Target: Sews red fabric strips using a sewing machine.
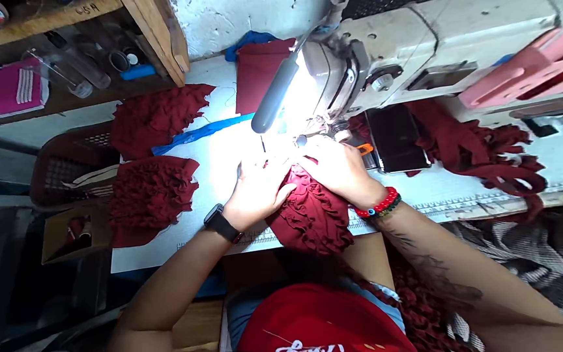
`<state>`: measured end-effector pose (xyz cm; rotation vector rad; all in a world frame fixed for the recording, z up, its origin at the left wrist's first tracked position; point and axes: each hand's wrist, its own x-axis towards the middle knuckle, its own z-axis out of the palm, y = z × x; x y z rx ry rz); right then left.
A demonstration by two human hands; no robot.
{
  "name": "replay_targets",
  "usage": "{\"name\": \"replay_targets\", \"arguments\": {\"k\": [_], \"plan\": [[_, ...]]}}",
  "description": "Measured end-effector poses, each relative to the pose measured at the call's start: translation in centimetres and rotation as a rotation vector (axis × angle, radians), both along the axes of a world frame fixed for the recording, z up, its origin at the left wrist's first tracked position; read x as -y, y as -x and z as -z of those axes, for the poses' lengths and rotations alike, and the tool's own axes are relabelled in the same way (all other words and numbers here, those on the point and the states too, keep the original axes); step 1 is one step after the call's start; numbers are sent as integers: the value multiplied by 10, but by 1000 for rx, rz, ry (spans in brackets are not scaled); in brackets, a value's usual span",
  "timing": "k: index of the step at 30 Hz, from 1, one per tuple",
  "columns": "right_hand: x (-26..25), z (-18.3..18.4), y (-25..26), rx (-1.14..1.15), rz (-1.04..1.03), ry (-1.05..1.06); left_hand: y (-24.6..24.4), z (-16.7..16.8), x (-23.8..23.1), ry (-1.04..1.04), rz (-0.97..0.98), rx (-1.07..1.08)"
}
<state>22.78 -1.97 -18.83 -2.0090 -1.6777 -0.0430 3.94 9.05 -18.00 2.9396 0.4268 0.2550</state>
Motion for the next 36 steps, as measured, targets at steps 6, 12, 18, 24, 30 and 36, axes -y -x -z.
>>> {"name": "replay_targets", "arguments": {"k": [6,12,18,24,30,36], "plan": [[-2,3,-12,41,98,3,-17,8,-14,-5,40,43],[-5,3,-11,-7,152,17,-20,7,-15,38,-32,72],[-10,6,-14,10,186,27,-19,9,-15,30,-44,117],[-11,8,-15,5,175,-25,-18,5,-13,46,-38,157],[-12,5,-14,-3,187,21,-18,8,-14,39,-40,179],[4,-10,-3,-17,113,-53,-21,16,-19,63,-37,133]]}}
